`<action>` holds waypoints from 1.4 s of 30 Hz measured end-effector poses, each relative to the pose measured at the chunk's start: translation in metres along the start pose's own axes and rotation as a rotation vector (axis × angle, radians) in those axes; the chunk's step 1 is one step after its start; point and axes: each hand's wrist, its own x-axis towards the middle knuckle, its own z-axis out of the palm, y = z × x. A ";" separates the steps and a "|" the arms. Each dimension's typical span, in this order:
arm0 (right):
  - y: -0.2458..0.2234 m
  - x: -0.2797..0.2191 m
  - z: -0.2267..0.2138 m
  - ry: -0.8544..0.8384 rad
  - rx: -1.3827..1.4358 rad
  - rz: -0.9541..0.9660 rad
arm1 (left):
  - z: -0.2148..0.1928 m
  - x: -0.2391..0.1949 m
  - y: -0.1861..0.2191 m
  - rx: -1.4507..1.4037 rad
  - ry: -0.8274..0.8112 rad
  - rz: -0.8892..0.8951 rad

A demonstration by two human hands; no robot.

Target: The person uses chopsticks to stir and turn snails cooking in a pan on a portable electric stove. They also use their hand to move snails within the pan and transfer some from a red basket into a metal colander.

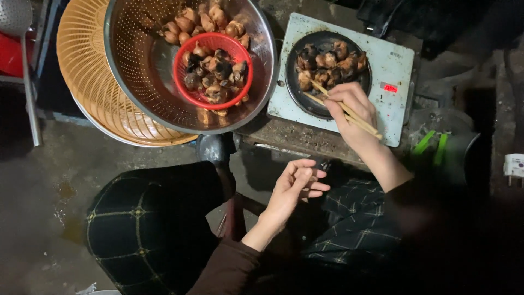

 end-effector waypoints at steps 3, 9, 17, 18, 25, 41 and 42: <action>0.012 -0.002 0.009 -0.012 0.028 -0.026 | -0.005 0.001 -0.003 0.003 -0.002 -0.011; 0.026 -0.011 0.029 -0.089 -0.111 -0.081 | -0.013 0.007 -0.019 -0.004 0.013 -0.002; 0.015 0.012 0.005 0.029 0.115 0.251 | -0.008 0.003 -0.008 -0.005 0.033 -0.008; 0.023 0.015 0.000 0.082 0.106 0.356 | -0.009 0.003 -0.011 -0.018 0.040 -0.011; 0.030 0.014 -0.003 0.333 0.506 0.600 | -0.009 0.004 -0.013 -0.005 0.042 -0.008; 0.001 0.004 0.054 0.014 0.151 -0.068 | -0.011 0.003 -0.005 0.032 0.041 0.005; -0.001 0.003 0.055 0.027 0.122 -0.079 | -0.010 0.002 -0.003 0.039 0.042 0.004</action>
